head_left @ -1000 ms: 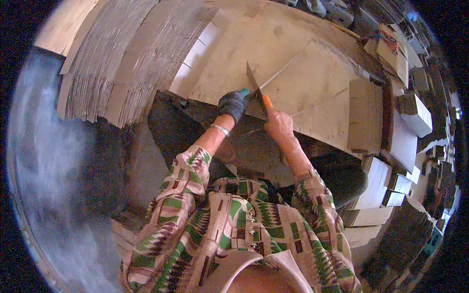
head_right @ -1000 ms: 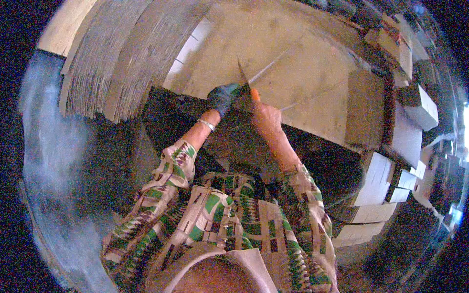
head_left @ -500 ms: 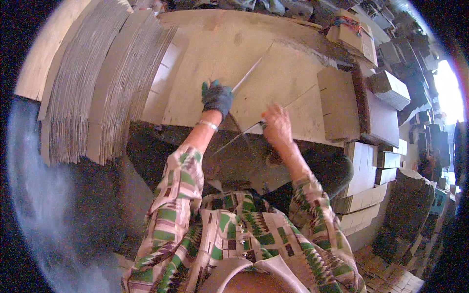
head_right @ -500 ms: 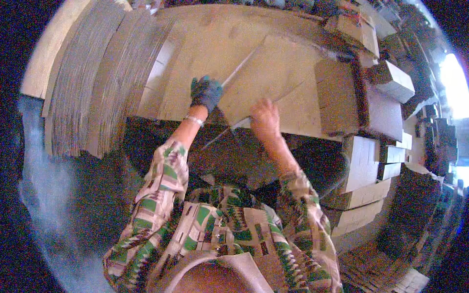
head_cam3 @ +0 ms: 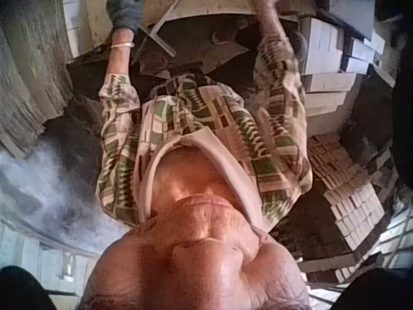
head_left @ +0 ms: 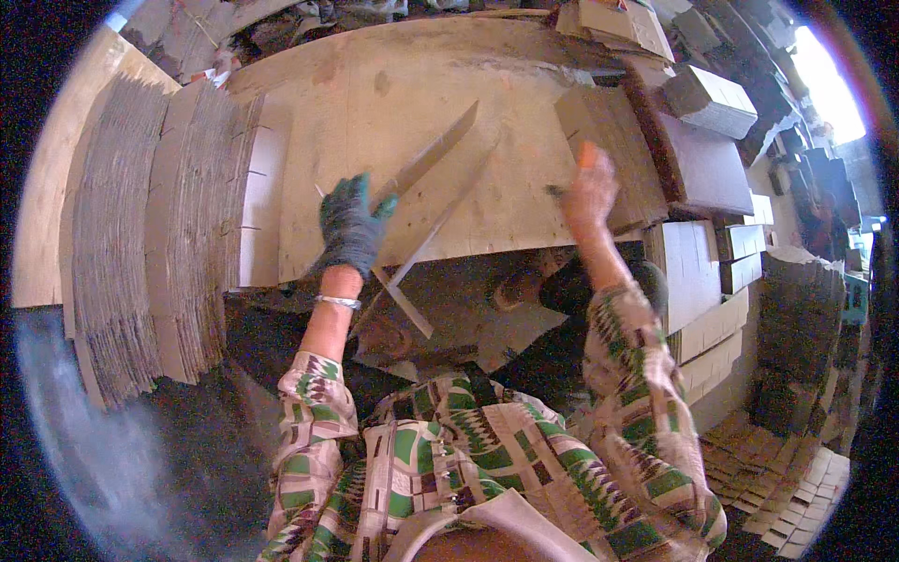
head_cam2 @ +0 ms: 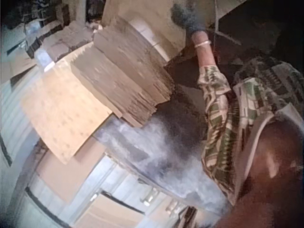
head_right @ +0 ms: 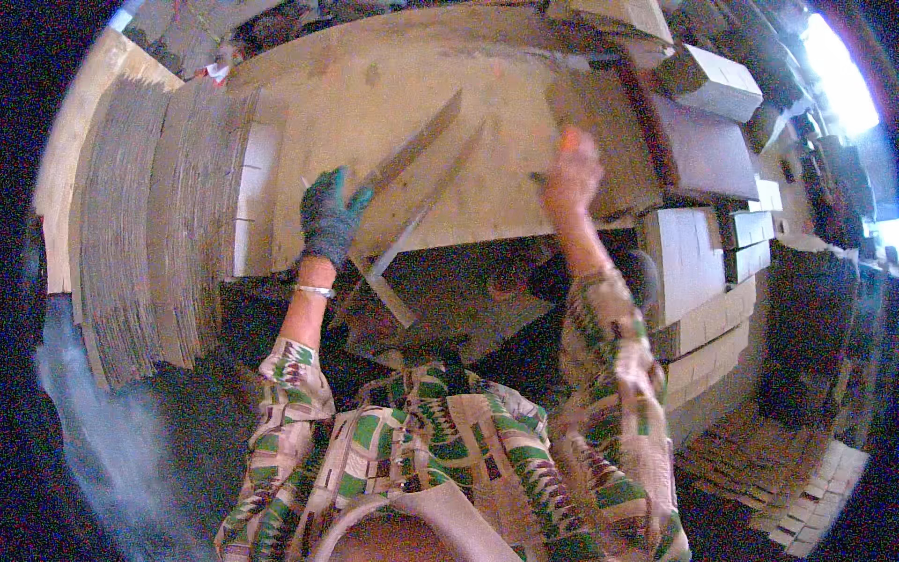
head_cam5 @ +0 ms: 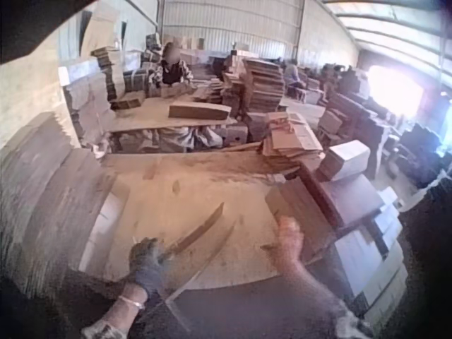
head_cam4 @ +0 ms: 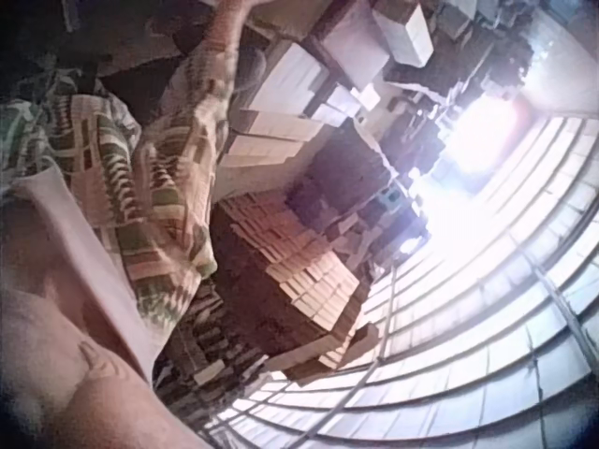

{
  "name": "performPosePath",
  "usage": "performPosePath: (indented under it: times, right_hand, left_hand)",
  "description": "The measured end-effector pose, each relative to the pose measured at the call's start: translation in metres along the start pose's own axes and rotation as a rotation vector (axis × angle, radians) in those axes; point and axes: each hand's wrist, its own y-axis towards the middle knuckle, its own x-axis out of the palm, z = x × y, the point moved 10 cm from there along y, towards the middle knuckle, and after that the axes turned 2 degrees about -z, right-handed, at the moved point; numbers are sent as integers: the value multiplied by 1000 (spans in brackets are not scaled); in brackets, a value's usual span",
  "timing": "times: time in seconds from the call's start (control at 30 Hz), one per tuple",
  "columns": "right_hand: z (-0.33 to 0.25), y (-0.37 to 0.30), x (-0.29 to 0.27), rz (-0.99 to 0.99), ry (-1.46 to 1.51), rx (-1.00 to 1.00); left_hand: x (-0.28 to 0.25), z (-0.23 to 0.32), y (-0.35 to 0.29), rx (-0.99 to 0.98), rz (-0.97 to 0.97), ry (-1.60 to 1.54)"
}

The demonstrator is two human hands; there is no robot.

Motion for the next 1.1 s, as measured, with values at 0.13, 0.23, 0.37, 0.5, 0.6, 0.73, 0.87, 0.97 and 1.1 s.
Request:
performPosePath:
  times: [0.13,0.23,0.37,0.5,0.6,0.73,0.87,0.97,1.1]
  right_hand:
    - [111,18,19,-313,-111,172]
    - [122,28,-15,-295,81,389]
    - [135,21,-19,-249,92,427]
    - [40,6,-66,87,460,144]
    - [-64,-9,-75,-237,592,15]
    - [-130,-24,-55,-295,625,-241]
    - [-140,-35,-16,-426,591,-273]
    - [-138,-38,-16,-371,634,-275]
    - [-133,-45,-22,-347,729,-280]
  left_hand:
    - [8,51,5,57,-104,-190]
    - [60,56,-1,68,-70,-176]
    - [93,85,11,2,-528,-140]
    - [115,75,21,17,-572,-62]
    - [113,73,21,150,-343,-85]
    - [112,80,19,124,-386,-56]
    - [109,91,16,86,-477,-82]
    - [94,88,22,63,-364,-149]
    - [26,64,49,32,184,7]
